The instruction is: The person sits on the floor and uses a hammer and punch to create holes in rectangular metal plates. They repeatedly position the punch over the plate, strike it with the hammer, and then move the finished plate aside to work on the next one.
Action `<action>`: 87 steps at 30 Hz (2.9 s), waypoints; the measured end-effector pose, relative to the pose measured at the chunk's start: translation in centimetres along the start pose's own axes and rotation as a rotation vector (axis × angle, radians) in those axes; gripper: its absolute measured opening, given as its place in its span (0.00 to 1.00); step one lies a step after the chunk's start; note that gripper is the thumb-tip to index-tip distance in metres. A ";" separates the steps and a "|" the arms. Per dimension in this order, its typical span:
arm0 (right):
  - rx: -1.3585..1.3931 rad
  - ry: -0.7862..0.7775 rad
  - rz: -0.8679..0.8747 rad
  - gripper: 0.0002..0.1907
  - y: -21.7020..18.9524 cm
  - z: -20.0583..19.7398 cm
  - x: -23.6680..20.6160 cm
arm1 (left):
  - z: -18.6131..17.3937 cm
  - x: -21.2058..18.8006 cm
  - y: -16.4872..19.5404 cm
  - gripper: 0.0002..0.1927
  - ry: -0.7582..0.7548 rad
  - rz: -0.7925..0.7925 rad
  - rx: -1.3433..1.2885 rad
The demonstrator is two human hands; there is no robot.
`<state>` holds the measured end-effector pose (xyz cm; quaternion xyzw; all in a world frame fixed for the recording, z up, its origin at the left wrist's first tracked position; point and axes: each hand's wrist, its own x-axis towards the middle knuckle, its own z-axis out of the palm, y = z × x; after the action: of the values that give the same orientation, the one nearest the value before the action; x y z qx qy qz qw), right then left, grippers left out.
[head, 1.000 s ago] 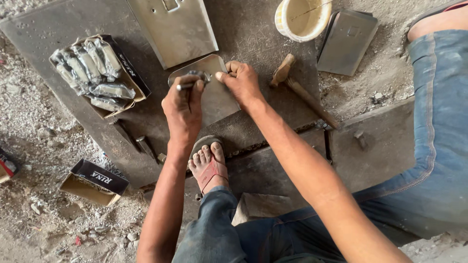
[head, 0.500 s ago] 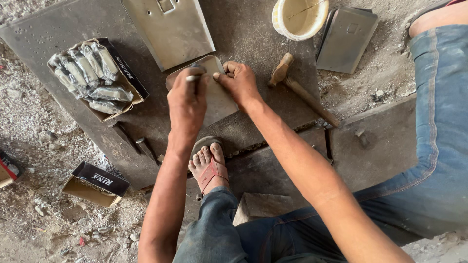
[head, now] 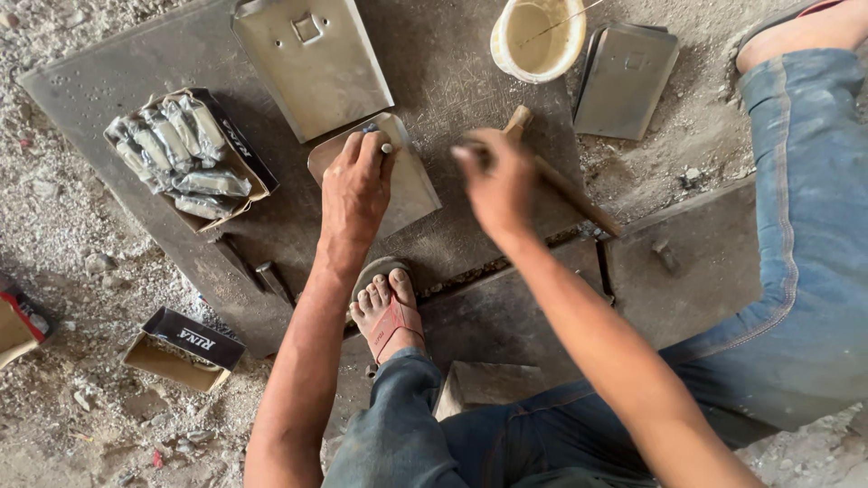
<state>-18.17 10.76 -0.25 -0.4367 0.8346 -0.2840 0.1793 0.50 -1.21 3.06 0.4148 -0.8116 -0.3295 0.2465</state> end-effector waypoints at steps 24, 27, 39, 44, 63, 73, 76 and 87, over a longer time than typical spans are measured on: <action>0.003 -0.455 -0.388 0.16 -12.9 -13.3 0.1 | 0.6 -0.8 -0.9 0.13 0.066 0.086 -0.042; -0.165 -0.489 -0.185 0.16 -14.1 -14.2 0.5 | 0.8 -0.7 -1.0 0.11 0.059 0.076 0.005; 0.054 -0.395 -0.295 0.14 -12.8 -13.7 -0.2 | 1.2 -0.8 -2.1 0.12 0.010 0.056 0.020; -0.171 -0.577 -0.153 0.15 -13.6 -13.1 0.4 | 1.4 -0.7 -2.1 0.18 0.060 0.128 0.003; -0.478 -0.048 -0.200 0.17 -1.3 -10.0 0.1 | 0.0 -0.4 -0.2 0.08 0.070 0.091 -0.029; 0.475 -0.330 0.157 0.14 -6.0 3.5 2.0 | 0.4 -0.3 -0.8 0.13 -0.027 0.048 -0.014; 0.652 -0.441 0.191 0.12 -5.6 4.0 3.3 | 0.1 0.0 -0.2 0.09 0.028 0.052 -0.057; 0.448 -0.387 0.090 0.10 -3.7 6.1 3.3 | 1.1 -1.2 -0.6 0.09 0.226 0.018 -0.006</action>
<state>-14.37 4.43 -2.83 -0.3949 0.7199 -0.3645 0.4393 0.72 -0.10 1.73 0.4411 -0.7813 -0.2809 0.3408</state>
